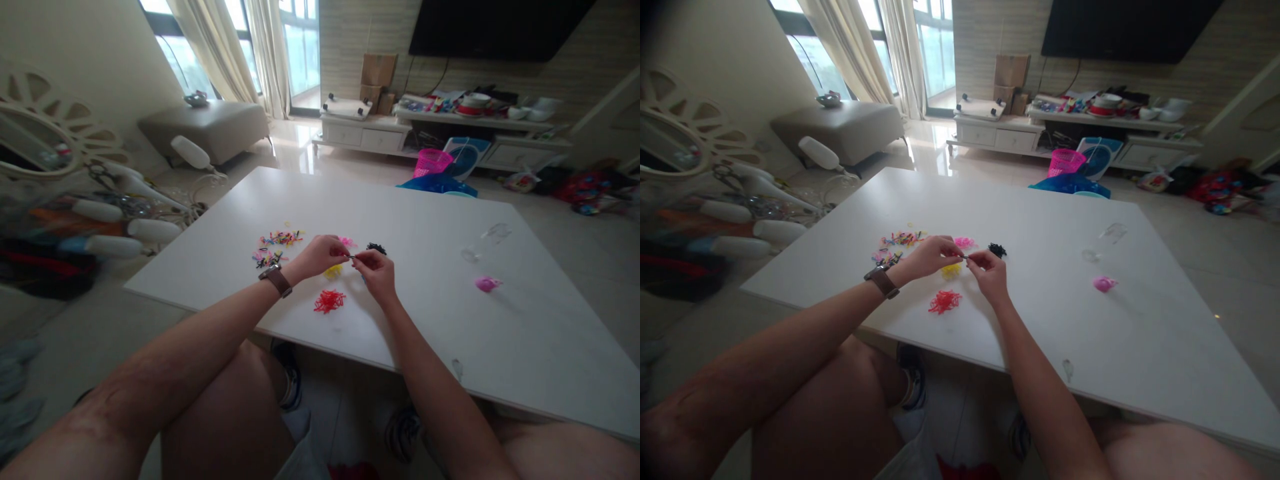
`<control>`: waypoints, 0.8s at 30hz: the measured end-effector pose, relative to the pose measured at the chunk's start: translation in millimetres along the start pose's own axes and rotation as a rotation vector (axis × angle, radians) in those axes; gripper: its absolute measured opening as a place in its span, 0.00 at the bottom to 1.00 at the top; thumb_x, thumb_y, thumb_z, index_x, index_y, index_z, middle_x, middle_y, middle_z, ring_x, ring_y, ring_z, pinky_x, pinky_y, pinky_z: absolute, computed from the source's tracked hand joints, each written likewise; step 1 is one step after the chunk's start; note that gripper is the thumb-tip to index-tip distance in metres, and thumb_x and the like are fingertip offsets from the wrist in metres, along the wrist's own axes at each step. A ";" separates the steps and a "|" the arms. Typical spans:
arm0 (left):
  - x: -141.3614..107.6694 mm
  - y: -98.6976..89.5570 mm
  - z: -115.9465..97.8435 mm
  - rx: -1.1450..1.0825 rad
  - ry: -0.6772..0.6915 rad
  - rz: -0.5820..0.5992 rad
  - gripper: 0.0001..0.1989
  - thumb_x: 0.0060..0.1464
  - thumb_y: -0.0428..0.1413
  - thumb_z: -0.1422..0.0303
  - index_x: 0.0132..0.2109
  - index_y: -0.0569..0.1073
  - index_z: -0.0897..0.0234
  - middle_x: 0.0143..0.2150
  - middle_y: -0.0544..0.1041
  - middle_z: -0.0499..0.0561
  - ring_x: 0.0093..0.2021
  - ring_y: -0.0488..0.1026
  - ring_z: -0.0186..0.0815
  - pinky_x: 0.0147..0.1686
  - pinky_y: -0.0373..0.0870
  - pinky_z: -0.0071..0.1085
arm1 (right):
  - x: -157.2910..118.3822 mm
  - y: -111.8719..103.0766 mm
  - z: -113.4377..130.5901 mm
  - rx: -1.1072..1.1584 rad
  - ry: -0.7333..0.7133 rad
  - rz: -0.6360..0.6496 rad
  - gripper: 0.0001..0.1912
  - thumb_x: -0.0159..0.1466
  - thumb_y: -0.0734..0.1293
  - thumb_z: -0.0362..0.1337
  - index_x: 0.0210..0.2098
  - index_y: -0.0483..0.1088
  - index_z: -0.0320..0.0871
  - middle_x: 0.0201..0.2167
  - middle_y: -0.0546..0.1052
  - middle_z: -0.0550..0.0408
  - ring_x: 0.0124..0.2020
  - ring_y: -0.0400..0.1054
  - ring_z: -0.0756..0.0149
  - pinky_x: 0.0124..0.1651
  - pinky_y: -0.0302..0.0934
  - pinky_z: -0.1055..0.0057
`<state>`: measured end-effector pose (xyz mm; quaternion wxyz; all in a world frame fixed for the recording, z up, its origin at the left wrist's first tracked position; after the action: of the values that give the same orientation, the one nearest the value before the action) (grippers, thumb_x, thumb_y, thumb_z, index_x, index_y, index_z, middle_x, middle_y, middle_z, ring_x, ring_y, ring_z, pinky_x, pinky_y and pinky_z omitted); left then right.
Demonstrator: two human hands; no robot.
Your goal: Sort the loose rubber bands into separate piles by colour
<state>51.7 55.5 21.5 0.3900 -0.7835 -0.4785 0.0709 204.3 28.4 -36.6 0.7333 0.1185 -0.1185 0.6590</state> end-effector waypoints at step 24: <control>0.0 -1.8 -1.8 0.005 -0.008 0.018 0.07 0.57 0.61 0.70 0.36 0.84 0.67 0.30 0.77 0.50 0.29 0.70 0.30 0.30 0.62 0.26 | 1.1 -4.0 -7.8 -0.142 -0.002 0.028 0.13 0.60 0.73 0.47 0.35 0.79 0.44 0.28 0.81 0.53 0.30 0.77 0.61 0.36 0.71 0.65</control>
<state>51.3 55.0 23.9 0.3892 -0.7867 -0.4726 0.0788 208.5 31.6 -43.7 0.7305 0.0651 -0.1675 0.6589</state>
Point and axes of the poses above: each hand's wrist, its own x-axis towards the middle knuckle, its own y-axis out of the palm, z = x × y, the point moved 8 cm from there along x, towards the middle knuckle
